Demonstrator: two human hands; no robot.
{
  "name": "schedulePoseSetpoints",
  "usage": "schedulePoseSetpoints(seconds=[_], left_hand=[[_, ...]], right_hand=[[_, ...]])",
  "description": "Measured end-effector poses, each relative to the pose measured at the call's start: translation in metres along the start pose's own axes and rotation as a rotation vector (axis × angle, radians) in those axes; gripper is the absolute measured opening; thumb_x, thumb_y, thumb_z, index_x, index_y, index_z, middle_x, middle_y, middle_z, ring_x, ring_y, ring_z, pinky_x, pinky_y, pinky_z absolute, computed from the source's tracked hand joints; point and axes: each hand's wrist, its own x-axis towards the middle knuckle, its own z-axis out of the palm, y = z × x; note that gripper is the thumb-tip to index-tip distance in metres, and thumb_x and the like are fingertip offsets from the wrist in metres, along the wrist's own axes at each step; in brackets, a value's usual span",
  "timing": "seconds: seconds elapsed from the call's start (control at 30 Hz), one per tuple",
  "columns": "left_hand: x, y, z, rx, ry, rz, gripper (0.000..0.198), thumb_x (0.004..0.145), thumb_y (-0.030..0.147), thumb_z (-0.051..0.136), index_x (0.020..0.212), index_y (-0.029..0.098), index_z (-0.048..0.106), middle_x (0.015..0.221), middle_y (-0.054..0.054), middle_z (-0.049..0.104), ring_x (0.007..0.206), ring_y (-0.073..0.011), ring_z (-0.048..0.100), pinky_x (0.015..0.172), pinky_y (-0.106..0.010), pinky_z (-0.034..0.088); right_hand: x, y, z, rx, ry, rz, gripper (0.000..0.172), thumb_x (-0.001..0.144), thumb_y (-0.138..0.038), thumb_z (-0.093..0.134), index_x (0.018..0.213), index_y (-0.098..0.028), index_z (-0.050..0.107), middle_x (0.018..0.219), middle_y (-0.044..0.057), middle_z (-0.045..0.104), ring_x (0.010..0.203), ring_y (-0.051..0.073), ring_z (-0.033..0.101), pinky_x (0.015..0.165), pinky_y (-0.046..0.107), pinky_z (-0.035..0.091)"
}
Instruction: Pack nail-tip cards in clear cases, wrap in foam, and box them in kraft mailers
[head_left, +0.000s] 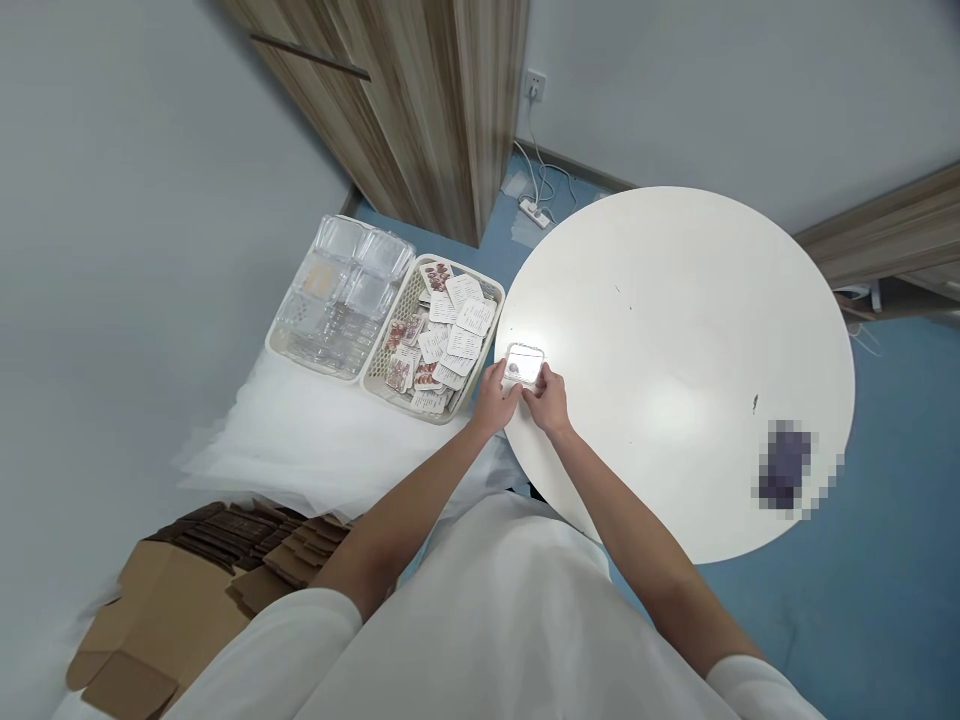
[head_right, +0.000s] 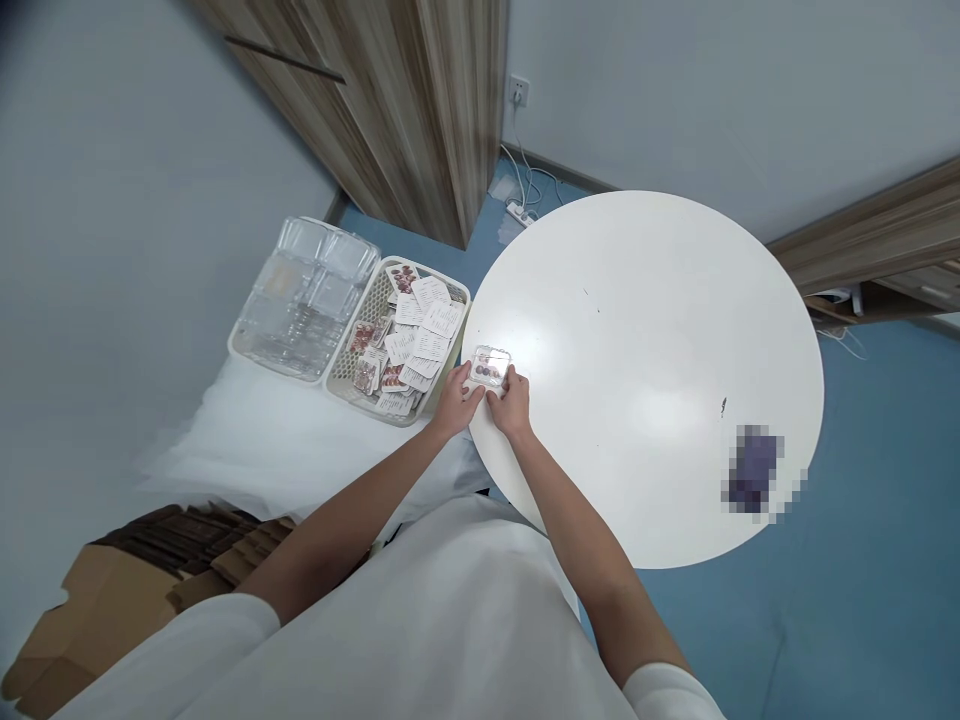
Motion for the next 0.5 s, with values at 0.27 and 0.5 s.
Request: schedulePoseSetpoints(seconds=[0.27,0.5], left_hand=[[0.002,-0.009,0.007,0.072,0.041,0.014,0.059,0.079,0.033,0.050,0.133,0.024,0.028,0.136,-0.009,0.030,0.122,-0.0233,0.035,0.096,-0.037,0.037],[-0.026,-0.010,0.015,0.099,0.174,0.019,0.067,0.077,0.032,0.052,0.136,0.020,0.022,0.142,-0.009,0.024,0.129,-0.0248,0.024,0.103,-0.039,0.028]], right_hand=[[0.001,0.004,-0.001,-0.240,0.024,-0.106,0.061,0.064,-0.034,0.059,0.118,-0.017,0.039,0.101,0.009,0.041,0.090,0.020,0.041,0.072,0.034,0.046],[-0.005,0.011,-0.015,-0.184,0.013,-0.114,0.075,0.062,-0.033,0.061,0.128,-0.021,0.027,0.113,0.010,0.036,0.095,0.019,0.044,0.075,0.033,0.048]])
